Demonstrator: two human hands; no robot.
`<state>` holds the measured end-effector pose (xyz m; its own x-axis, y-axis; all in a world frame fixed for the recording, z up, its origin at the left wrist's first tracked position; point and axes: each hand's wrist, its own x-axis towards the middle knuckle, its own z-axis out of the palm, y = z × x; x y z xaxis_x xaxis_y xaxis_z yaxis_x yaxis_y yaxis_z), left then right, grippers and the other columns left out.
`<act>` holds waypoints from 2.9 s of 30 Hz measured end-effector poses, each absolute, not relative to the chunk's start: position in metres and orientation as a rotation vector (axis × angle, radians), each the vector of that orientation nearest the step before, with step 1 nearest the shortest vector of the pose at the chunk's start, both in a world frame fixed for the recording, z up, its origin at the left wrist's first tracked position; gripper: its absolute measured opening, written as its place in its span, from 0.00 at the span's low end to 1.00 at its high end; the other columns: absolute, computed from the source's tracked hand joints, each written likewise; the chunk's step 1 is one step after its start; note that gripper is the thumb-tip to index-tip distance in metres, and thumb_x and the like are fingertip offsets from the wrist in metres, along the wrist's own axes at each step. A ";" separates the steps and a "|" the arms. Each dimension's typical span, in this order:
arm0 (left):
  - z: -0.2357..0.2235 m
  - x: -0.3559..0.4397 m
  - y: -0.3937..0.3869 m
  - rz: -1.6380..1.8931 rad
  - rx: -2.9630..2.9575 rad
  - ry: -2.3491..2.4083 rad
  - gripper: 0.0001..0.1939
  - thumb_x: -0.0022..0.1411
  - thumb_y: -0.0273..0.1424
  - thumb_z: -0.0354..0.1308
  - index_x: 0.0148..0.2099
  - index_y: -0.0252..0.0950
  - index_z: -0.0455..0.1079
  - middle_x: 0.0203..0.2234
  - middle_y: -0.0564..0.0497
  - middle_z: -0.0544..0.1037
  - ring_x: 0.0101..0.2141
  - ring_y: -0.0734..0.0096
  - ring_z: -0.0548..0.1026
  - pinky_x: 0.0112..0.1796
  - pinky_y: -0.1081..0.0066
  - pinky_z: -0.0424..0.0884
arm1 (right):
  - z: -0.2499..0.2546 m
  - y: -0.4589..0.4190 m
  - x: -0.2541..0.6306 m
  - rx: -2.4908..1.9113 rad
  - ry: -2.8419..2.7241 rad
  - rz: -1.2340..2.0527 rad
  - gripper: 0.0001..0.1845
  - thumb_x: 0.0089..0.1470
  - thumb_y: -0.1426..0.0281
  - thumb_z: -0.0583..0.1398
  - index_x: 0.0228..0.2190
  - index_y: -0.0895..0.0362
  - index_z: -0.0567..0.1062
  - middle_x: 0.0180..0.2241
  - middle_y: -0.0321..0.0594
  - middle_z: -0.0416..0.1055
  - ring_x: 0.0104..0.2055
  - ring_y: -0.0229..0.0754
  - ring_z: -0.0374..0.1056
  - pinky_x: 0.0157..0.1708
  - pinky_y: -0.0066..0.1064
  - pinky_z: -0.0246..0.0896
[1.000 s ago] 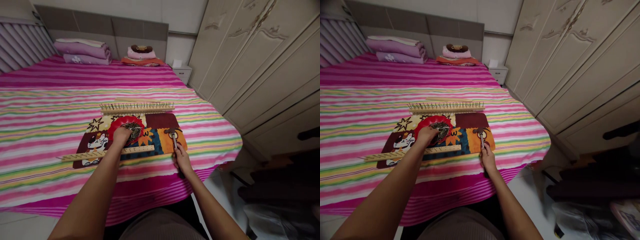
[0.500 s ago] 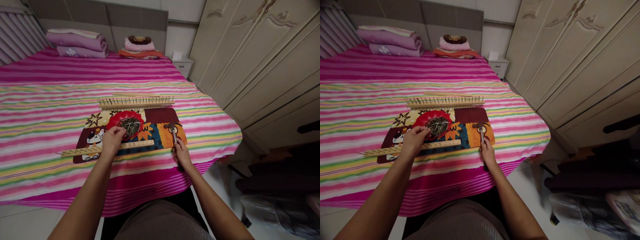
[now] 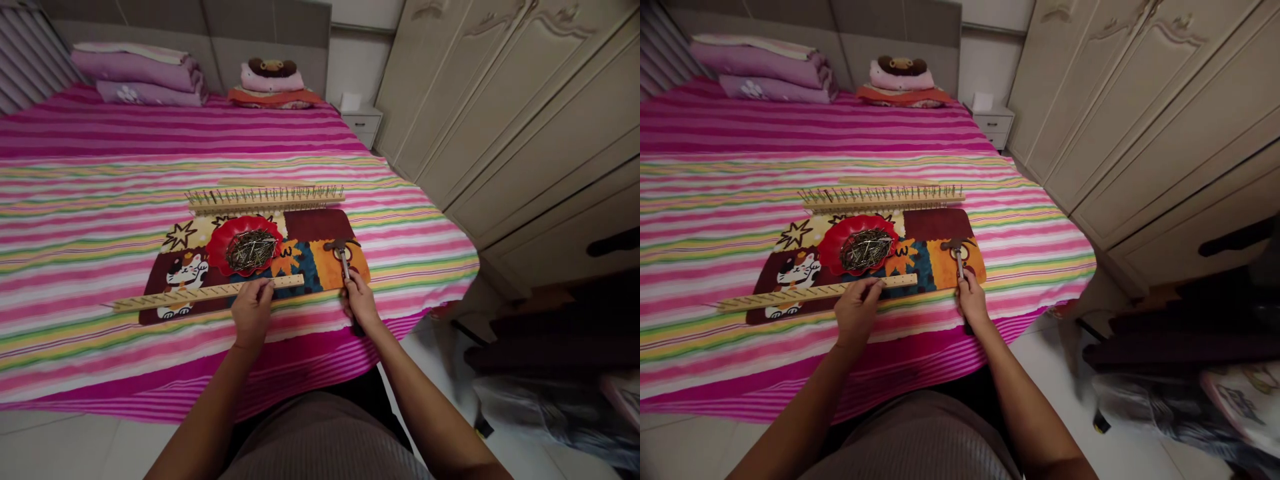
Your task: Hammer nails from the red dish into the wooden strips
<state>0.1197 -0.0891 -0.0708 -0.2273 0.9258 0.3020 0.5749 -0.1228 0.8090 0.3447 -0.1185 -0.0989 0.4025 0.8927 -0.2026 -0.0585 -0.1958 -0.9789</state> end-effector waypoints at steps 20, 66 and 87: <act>-0.097 0.126 -0.083 1.351 1.870 1.864 0.11 0.60 0.36 0.52 0.34 0.38 0.72 0.29 0.50 0.77 0.33 0.68 0.74 0.38 0.70 0.67 | -0.098 -0.124 0.344 -1.565 -0.842 0.913 0.23 0.52 0.59 0.55 0.47 0.57 0.70 0.20 0.29 0.65 0.17 0.35 0.61 0.17 0.27 0.60; -0.082 0.098 -0.085 1.489 2.048 1.784 0.11 0.63 0.35 0.49 0.38 0.39 0.71 0.30 0.49 0.76 0.32 0.69 0.74 0.36 0.70 0.69 | -0.079 -0.089 0.368 -1.569 -0.807 1.086 0.22 0.45 0.55 0.58 0.40 0.55 0.70 0.16 0.25 0.60 0.10 0.29 0.51 0.07 0.19 0.40; -0.036 0.079 0.027 0.703 1.439 1.710 0.07 0.41 0.34 0.61 0.19 0.37 0.70 0.13 0.52 0.71 0.19 0.71 0.67 0.24 0.72 0.62 | -0.093 -0.088 0.368 -1.587 -0.885 0.923 0.21 0.45 0.55 0.56 0.38 0.56 0.72 0.19 0.30 0.62 0.19 0.35 0.57 0.16 0.25 0.50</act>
